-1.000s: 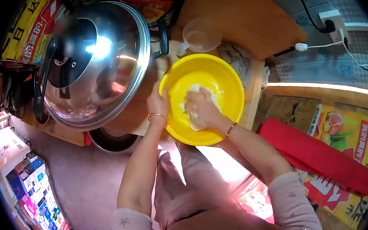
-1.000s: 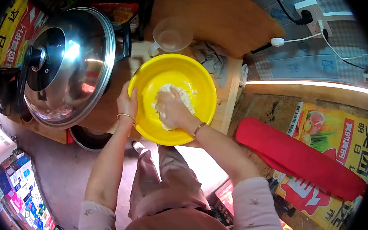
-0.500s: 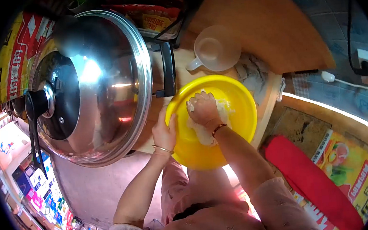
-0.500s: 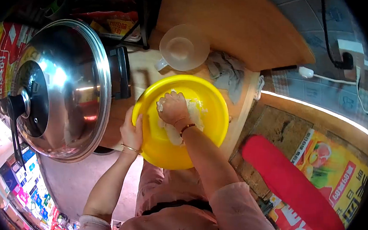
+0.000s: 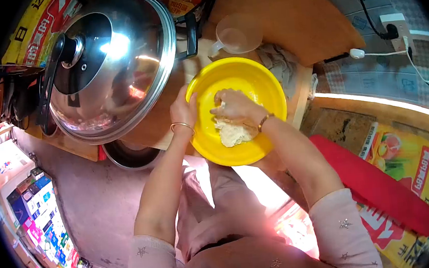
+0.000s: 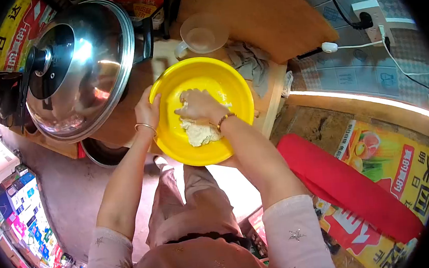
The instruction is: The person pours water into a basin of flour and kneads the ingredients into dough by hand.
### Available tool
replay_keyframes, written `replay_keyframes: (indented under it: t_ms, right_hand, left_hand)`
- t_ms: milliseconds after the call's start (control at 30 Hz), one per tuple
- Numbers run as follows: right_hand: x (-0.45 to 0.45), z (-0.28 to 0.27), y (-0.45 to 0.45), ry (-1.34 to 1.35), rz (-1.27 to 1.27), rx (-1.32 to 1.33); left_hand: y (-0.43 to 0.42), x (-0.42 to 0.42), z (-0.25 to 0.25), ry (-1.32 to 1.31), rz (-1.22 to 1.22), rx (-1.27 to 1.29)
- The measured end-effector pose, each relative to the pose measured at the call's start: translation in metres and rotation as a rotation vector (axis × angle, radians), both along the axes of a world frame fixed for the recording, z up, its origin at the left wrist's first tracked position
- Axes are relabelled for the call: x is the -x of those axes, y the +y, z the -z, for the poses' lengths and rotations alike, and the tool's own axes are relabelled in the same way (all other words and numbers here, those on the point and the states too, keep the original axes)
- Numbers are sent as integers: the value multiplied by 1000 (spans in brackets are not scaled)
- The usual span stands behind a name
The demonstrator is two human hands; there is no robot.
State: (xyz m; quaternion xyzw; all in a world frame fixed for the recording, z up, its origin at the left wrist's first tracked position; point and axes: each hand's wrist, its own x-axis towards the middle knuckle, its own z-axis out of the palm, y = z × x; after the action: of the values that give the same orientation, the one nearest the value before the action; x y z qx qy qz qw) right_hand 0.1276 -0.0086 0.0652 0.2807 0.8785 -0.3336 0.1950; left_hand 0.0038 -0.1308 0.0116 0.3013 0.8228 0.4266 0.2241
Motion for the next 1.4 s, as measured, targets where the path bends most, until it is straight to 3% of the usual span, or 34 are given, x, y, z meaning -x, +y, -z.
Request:
replay_keyframes:
  t_ms: [33,133,200,300,333,500,600,833,900,1033,1100,1133,1167,1300,1367,1400]
  right_hand:
    - [-19,19,-24,139,-5,-137]
    - [-38,31,-65,69,-43,-128]
    - [-42,59,-80,408,100,-491]
    - [-7,58,-69,303,274,-455]
    - [-3,67,-65,385,314,-547]
    - [21,78,-28,215,221,-496]
    - [25,79,-23,193,213,-417]
    - [29,100,8,436,50,-316]
    - [31,91,5,207,91,-319]
    - [30,54,3,178,109,-150]
    - [43,-9,2,-226,110,-47]
    - [28,-3,-14,-179,-33,-194]
    - [0,16,-33,32,-73,-309]
    - [-52,10,-82,-58,-131,-223]
    - [-56,30,-86,315,-109,-417]
    - [-50,42,-85,366,-88,-477]
  left_hand:
    - [-1,0,1,3,-9,22]
    - [-1,0,5,-21,-31,-19]
    - [-3,-1,-1,-47,-25,-42]
    - [-5,-1,-6,-40,-18,-2]
    - [-11,-4,-10,-61,7,43]
    - [2,2,-14,-40,37,-40]
    - [2,2,-20,-108,54,64]
    - [4,6,-12,-69,36,16]
    - [1,2,-11,-48,19,23]
    - [-5,1,0,9,33,-38]
    - [-2,4,2,31,35,-57]
    - [-1,2,0,27,35,-67]
    - [-1,0,-1,28,41,-16]
    - [-2,1,5,-11,38,-1]
    - [-4,1,3,-14,30,-22]
    - [-3,1,2,-13,17,-53]
